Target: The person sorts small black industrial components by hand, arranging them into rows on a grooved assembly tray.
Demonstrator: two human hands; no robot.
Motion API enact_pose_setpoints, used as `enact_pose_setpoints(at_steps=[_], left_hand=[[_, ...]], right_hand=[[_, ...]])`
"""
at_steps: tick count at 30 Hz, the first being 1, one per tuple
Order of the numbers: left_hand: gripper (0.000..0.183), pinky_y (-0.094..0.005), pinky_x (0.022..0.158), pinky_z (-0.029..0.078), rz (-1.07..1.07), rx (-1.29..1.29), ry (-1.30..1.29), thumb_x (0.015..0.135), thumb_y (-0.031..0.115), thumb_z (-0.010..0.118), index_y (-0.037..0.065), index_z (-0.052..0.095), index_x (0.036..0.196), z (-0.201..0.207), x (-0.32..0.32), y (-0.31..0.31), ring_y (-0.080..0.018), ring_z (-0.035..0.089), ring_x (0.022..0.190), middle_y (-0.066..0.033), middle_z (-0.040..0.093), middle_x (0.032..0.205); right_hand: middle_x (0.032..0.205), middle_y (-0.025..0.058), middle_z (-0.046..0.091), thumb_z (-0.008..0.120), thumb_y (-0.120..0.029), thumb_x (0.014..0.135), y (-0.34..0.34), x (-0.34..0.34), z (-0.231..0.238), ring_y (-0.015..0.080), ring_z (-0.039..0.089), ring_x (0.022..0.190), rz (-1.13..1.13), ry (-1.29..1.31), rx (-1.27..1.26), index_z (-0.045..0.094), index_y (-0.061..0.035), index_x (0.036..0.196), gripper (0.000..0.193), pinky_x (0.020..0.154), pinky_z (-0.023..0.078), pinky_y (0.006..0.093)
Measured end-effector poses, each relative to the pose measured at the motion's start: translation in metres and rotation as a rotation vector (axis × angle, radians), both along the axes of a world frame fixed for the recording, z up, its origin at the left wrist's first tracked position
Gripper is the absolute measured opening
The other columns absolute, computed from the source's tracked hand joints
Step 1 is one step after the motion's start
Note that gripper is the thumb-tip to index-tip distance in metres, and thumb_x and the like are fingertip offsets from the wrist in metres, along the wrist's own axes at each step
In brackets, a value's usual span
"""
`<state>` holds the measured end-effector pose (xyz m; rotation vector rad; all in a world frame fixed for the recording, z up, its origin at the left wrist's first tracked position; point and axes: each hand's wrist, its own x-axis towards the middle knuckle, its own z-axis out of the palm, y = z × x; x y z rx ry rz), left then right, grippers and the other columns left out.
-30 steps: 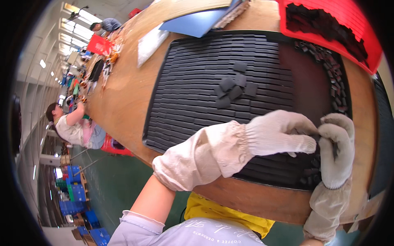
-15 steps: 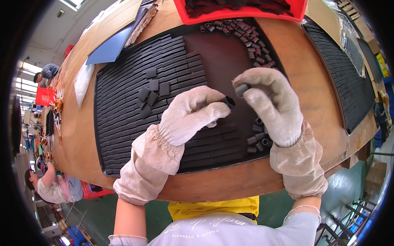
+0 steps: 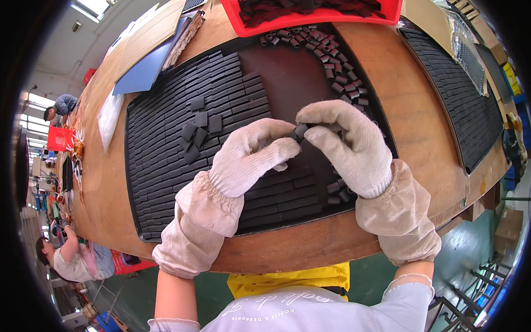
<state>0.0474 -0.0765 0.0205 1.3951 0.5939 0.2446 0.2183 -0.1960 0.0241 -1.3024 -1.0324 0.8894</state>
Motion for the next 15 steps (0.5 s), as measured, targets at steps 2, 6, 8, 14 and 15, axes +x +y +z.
enact_pose_setpoints(at_steps=[2, 6, 8, 14, 15], left_hand=[[0.031, -0.0226, 0.073, 0.051, -0.002, 0.028, 0.005, 0.093, 0.020, 0.070, -0.001, 0.064, 0.116, -0.0016, 0.0002, 0.0003, -0.0078, 0.060, 0.080, -0.0028, 0.067, 0.095], [0.031, -0.0226, 0.072, 0.051, 0.003, -0.066, -0.073, 0.093, 0.020, 0.070, 0.000, 0.064, 0.116, -0.0047, 0.0003, 0.0001, -0.0068, 0.059, 0.079, -0.0013, 0.066, 0.094], [0.031, -0.0226, 0.072, 0.051, 0.011, -0.145, -0.105, 0.093, 0.021, 0.070, 0.000, 0.064, 0.116, -0.0015, 0.0006, 0.0001, -0.0064, 0.058, 0.078, -0.0006, 0.065, 0.093], [0.028, -0.0221, 0.069, 0.050, 0.016, -0.074, -0.045, 0.093, 0.022, 0.071, 0.002, 0.066, 0.112, 0.0005, -0.0015, 0.0016, -0.0064, 0.059, 0.077, -0.0014, 0.068, 0.091], [0.031, -0.0216, 0.069, 0.050, 0.006, -0.069, -0.046, 0.093, 0.022, 0.071, 0.001, 0.065, 0.114, 0.0014, -0.0010, 0.0011, -0.0061, 0.059, 0.077, -0.0006, 0.067, 0.091]], right_hand=[[0.108, 0.0091, 0.064, 0.062, 0.005, 0.088, 0.0023, 0.0027, -0.0027, 0.0177, 0.063, 0.098, 0.020, -0.308, 0.143, 0.063, -0.0002, 0.113, 0.026, 0.085, 0.051, 0.0290], [0.108, 0.0108, 0.063, 0.066, 0.005, 0.085, 0.0055, 0.0039, 0.0013, 0.0199, 0.063, 0.096, 0.043, -0.552, 0.211, 0.065, -0.0014, 0.110, 0.026, 0.082, 0.051, 0.0294], [0.107, 0.0120, 0.063, 0.071, 0.005, 0.080, 0.0029, 0.0024, 0.0028, 0.0229, 0.064, 0.093, -0.107, -0.610, 0.220, 0.066, -0.0042, 0.108, 0.030, 0.080, 0.052, 0.0303], [0.105, 0.0116, 0.064, 0.073, 0.006, 0.074, 0.0083, 0.0061, 0.0003, 0.0259, 0.064, 0.090, -0.052, -0.724, 0.283, 0.066, -0.0050, 0.101, 0.030, 0.077, 0.052, 0.0330], [0.105, 0.0116, 0.064, 0.073, 0.006, 0.074, 0.0086, 0.0072, 0.0005, 0.0259, 0.064, 0.090, -0.053, -0.725, 0.282, 0.066, -0.0050, 0.101, 0.030, 0.077, 0.052, 0.0330]])
